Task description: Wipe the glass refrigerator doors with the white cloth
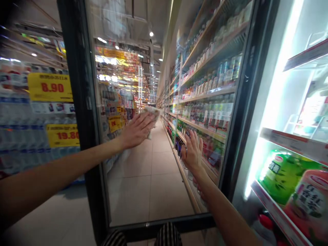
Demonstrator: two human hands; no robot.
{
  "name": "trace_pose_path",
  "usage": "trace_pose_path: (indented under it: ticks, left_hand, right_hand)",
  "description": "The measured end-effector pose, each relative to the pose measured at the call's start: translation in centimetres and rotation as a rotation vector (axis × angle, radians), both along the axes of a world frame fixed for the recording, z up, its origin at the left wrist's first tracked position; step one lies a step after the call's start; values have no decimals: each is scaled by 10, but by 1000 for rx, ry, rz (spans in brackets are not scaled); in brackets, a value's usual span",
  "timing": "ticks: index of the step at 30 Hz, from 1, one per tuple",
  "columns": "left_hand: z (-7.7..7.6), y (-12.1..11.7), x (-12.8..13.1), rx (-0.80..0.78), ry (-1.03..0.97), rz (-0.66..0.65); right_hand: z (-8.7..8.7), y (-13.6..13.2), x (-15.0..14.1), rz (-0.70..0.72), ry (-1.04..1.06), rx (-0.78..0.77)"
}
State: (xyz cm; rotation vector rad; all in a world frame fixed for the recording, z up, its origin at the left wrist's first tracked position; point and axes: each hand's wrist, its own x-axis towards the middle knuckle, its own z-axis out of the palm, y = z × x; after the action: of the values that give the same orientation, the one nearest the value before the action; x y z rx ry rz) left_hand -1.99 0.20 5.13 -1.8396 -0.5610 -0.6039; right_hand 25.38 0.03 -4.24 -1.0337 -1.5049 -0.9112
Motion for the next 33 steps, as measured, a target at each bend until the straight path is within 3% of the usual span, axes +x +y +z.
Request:
trace_pose_path:
  ticks: [3,5,9,11,16,18,22,28,31,33]
  left_hand:
    - [-10,-1,3,-62,324,-84]
    - [-9,0,4,-71,419,-115]
    - [11,3,10,5,43,-17]
    - [13,2,13,12,-16,0]
    - [-18,-3,19,-72,392,-79]
    - [-23,-2,24,-54,268,-56]
    - [-16,2,32,-42,-77,-29]
    - [-24,0,7,-70,-176,-45]
    - [-31,-2,-6,-79,-190,-17]
    - [-35,-2,-9,-71,-204,2]
  right_hand:
    - [-1,-1,1,-7,-9,-8]
    - [-1,-1,1,-9,-16,-12]
    - [0,1,2,-7,-6,-11]
    - [-1,2,2,-5,0,-10]
    - [-1,-1,-2,24,-19,9]
    - [2,-2,-11,64,-38,32]
    - [15,-1,-52,153,-122,60]
    - [36,4,-117,83,-78,5]
    - [38,6,-111,61,-110,36]
    - [34,10,-82,33,-137,72]
